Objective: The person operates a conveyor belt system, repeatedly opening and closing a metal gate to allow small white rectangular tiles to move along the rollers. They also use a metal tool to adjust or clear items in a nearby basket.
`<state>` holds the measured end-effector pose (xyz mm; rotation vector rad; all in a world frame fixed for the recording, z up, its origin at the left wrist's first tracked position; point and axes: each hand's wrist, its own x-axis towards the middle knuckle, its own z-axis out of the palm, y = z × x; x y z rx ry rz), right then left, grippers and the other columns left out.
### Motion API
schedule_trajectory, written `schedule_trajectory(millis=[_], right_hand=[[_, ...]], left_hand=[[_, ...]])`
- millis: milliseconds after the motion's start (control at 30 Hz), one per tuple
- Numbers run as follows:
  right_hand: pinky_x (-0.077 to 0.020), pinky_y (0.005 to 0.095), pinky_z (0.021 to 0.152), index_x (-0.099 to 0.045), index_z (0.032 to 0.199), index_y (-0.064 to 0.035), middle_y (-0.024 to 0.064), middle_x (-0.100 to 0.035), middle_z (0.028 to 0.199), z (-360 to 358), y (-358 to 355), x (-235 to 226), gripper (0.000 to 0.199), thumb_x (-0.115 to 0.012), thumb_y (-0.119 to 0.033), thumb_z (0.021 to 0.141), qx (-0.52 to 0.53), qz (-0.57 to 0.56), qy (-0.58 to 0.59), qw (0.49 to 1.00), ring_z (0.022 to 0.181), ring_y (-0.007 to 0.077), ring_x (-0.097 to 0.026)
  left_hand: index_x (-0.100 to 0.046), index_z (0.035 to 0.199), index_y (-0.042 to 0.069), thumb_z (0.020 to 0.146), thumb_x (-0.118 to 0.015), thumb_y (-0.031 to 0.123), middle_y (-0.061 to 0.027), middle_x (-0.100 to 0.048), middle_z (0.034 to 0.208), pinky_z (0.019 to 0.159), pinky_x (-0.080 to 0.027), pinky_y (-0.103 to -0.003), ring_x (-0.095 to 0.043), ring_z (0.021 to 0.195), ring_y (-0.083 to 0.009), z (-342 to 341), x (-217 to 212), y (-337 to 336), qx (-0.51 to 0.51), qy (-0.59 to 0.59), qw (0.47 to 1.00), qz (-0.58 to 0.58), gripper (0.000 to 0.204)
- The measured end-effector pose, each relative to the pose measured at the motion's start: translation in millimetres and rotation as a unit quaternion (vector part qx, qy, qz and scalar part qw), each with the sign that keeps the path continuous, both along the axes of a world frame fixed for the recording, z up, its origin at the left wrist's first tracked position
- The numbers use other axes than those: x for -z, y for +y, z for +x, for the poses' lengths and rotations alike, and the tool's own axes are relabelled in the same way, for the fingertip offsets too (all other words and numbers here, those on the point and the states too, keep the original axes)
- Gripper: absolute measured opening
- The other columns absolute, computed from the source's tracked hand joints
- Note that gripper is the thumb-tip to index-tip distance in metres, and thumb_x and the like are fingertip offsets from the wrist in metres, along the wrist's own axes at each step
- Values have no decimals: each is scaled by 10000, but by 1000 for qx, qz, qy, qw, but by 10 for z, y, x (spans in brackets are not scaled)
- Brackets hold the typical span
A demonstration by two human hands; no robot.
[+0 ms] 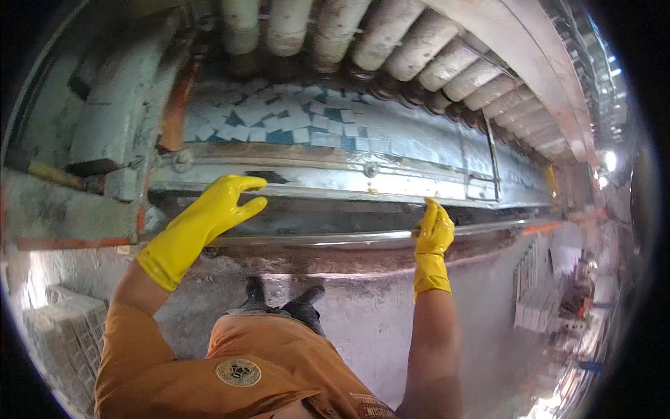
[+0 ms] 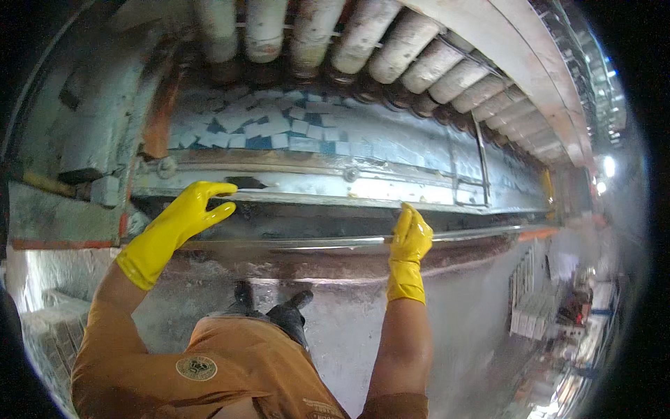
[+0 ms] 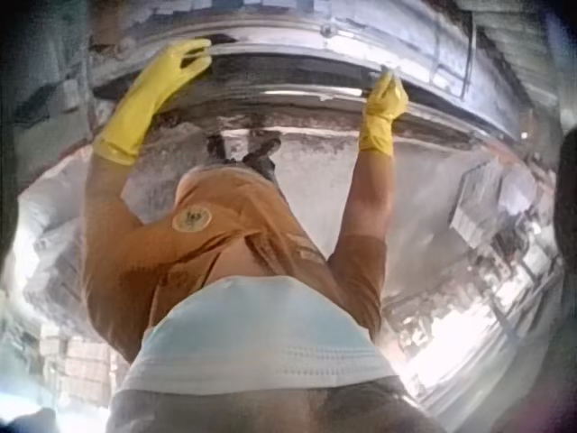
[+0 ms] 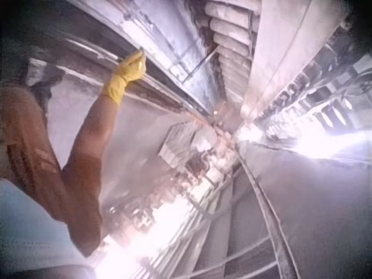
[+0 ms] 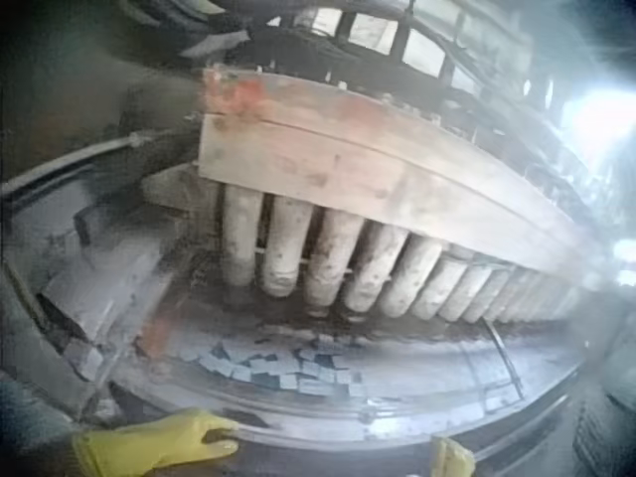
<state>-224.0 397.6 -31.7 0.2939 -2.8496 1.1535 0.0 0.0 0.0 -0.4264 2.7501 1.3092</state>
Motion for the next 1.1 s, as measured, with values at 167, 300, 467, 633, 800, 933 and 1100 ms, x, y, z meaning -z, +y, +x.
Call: schedule_trajectory(millis=[167,300,467,633,800,933,1100], right_hand=[[-548,427,680,-780,1096,-110,149,-728,791,-124,203,222,337,-548,-348,1038,-5,84,111,990,706,322,-713],[-526,469,692,-778,1057,-120,143,-744,847,-302,-35,184,274,-583,-307,1007,-40,107,209,971,735,361,-696],[-539,476,715,-767,1047,-103,139,-761,901,-187,24,139,257,-602,-291,991,-72,88,221,969,771,375,-703],[-530,485,674,-769,1037,-81,170,-738,803,-199,59,169,261,-622,-283,963,-103,80,288,949,704,392,-688],[-515,480,630,-753,1017,-89,141,-711,727,-203,89,212,214,-660,-269,948,-107,50,330,937,649,365,-675],[-503,472,606,-742,1011,-94,115,-685,677,-137,79,231,201,-674,-268,934,-109,6,341,934,615,339,-664],[-495,452,591,-725,1004,-101,93,-659,655,-131,-70,119,133,-686,-204,929,-97,-78,393,911,583,323,-646]], left_hand=[[-684,1330,111,904,-768,370,-152,-664,1346,1106,-427,-454,-599,1242,-360,-66,-89,340,141,26,990,-3,506],[-680,1322,82,863,-791,359,-171,-673,1326,1093,-433,-464,-592,1249,-378,-466,-32,493,195,112,973,-55,548],[-677,1278,32,804,-813,307,-182,-705,1236,1003,-494,-483,-644,1135,-397,-726,127,981,276,162,941,-110,565],[-664,1285,35,815,-800,300,-181,-714,1184,981,-503,-466,-652,1109,-385,-1043,89,1489,302,146,922,-192,557],[-683,1189,28,793,-804,328,-169,-725,1094,930,-517,-461,-668,1058,-373,-1414,161,2088,291,125,913,-258,511],[-695,1146,29,752,-824,376,-165,-729,1062,885,-526,-474,-675,1010,-369,-1531,184,2305,281,93,903,-310,540],[-707,1053,29,696,-858,402,-163,-728,956,831,-528,-475,-679,902,-381,-1477,56,2205,242,160,890,-352,538]])
